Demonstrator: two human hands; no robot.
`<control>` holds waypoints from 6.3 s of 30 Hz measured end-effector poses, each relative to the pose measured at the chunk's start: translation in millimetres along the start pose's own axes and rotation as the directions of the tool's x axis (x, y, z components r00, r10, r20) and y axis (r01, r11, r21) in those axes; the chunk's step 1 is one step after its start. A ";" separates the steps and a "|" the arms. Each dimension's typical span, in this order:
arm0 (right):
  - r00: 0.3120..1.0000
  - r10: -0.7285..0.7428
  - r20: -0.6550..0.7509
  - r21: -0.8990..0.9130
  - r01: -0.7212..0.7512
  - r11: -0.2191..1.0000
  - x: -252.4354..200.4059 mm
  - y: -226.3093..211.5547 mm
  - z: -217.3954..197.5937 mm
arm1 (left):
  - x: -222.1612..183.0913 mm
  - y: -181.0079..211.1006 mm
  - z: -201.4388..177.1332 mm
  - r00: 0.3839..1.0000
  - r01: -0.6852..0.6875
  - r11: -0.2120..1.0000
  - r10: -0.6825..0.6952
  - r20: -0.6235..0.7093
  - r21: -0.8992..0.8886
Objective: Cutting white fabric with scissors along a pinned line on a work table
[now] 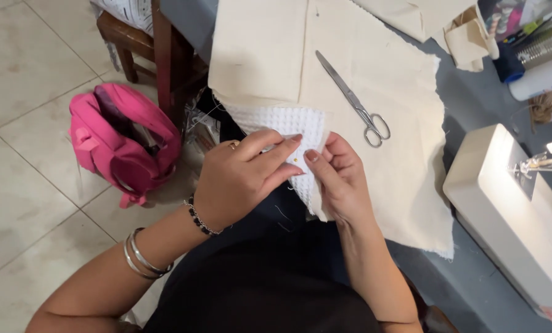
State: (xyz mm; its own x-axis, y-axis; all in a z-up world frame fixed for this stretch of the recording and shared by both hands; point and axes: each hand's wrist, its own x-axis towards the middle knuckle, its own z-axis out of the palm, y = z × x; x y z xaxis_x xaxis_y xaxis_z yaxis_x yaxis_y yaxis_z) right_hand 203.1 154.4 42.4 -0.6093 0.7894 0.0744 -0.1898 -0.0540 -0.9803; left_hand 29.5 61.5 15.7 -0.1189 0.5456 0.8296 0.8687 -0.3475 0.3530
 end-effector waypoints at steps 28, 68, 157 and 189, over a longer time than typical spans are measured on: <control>0.981 -0.193 -0.023 -0.353 0.173 0.920 -9.9 4.3 13.1 | 7.2 20.1 9.9 0.993 0.051 0.947 -0.016 -0.114 0.317; 0.962 -0.235 -0.138 -0.277 0.190 0.942 1.0 -1.2 -34.8 | 97.4 -133.1 -52.7 0.877 0.120 0.942 -0.249 0.412 0.313; 0.811 0.582 0.060 -0.995 0.093 -0.027 -113.4 -77.0 -64.6 | -109.9 -75.8 35.3 0.997 0.028 0.999 -0.030 0.076 0.029; 0.705 0.695 0.140 -0.907 0.373 -0.195 -55.2 -68.0 -8.3 | -43.7 -49.6 -61.4 0.834 0.448 0.805 -0.219 0.507 -0.389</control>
State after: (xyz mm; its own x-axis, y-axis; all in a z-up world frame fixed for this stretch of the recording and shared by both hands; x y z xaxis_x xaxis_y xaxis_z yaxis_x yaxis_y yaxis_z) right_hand 256.0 119.5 103.5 -0.6695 0.4334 -0.6033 0.5084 0.8595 0.0532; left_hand -37.9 8.0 -11.5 -0.0459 0.9176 0.3947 0.4585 -0.3317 0.8245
